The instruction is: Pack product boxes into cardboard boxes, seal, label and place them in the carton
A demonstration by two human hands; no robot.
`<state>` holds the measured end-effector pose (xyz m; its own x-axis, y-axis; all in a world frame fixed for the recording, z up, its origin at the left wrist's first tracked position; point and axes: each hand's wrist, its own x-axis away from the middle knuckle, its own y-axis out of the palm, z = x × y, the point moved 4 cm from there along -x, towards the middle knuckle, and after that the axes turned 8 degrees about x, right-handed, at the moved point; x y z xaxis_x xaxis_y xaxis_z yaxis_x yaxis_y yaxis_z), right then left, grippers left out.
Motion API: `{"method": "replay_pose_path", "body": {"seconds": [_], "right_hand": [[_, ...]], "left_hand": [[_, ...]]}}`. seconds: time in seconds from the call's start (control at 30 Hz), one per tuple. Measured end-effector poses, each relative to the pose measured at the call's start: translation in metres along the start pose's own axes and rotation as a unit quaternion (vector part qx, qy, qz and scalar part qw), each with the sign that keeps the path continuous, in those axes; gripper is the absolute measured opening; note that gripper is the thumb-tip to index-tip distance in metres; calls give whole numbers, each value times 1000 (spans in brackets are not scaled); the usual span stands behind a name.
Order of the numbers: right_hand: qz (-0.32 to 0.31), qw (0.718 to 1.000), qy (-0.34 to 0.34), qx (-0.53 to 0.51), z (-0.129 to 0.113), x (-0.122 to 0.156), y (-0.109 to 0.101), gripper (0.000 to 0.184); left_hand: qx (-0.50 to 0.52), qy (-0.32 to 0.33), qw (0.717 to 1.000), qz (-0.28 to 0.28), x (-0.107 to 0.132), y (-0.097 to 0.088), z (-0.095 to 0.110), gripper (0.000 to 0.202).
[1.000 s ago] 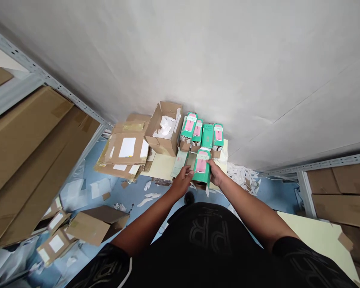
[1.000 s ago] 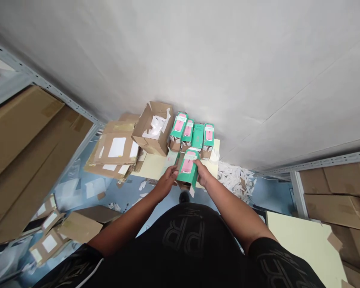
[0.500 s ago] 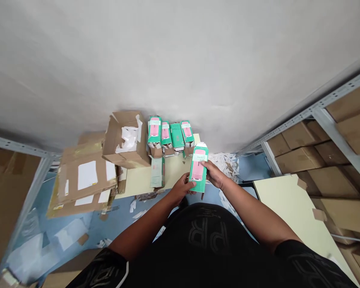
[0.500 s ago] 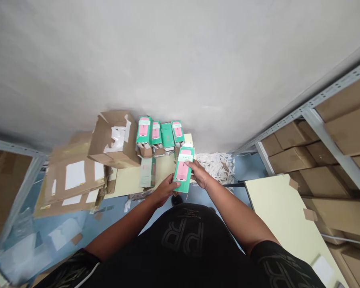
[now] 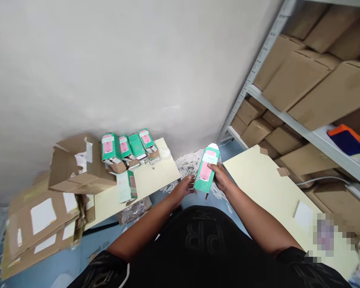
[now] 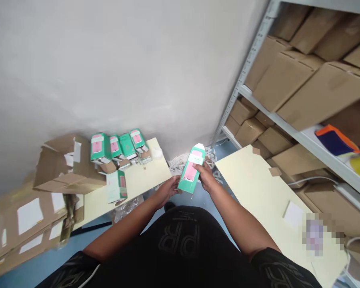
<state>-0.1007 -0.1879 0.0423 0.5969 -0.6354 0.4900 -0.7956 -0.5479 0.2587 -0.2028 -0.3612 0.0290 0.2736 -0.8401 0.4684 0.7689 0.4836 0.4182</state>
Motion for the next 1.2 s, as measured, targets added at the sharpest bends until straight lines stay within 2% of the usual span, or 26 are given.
{"method": "replay_pose_path", "body": {"seconds": [0.07,0.1,0.13,0.2,0.27,0.33,0.4,0.5,0.63,0.73,0.83,0.9,0.97,1.1,1.2], "right_hand": [[28,998,36,-45,-8,8,-45,34],[31,995,60,-71,-11,13,-67,30],[29,992,79,-97,-13,18,-88,27],[29,985,99,-140,-14,28,-129,24],[43,979,108,-168,-9,39,-167,25],[53,974,132,-178,1,51,-198,28],[48,971,160,-174,11,62,-220,31],[49,968,171,-176,19,71,-245,37],[100,968,124,-196,22,68,-275,54],[189,962,124,-154,28,62,-297,61],[322,939,89,-80,29,58,-314,49],[372,927,40,-19,23,53,-317,42],[394,919,-1,29,15,47,-315,42],[413,908,-59,43,-1,34,-306,50],[419,903,-75,61,-10,24,-304,46]], "left_hand": [[-138,48,989,-7,-10,23,-8,62],[-230,97,968,-20,-15,37,-10,69],[-325,158,931,-42,-19,55,-10,78],[-476,284,827,-99,-28,96,-10,93],[-549,372,733,-154,-40,142,-14,98],[-568,420,679,-202,-57,184,-19,95],[-566,436,654,-249,-76,221,-24,86],[-557,420,640,-323,-101,257,-33,70],[-554,376,637,-383,-134,279,-38,67],[-551,332,662,-384,-168,291,-37,75],[-530,306,692,-384,-205,305,-33,74],[-522,296,702,-382,-229,314,-29,73],[-528,281,700,-390,-251,321,-27,74],[-540,237,694,-414,-289,329,-28,72],[-545,205,694,-424,-311,333,-36,73]]}}
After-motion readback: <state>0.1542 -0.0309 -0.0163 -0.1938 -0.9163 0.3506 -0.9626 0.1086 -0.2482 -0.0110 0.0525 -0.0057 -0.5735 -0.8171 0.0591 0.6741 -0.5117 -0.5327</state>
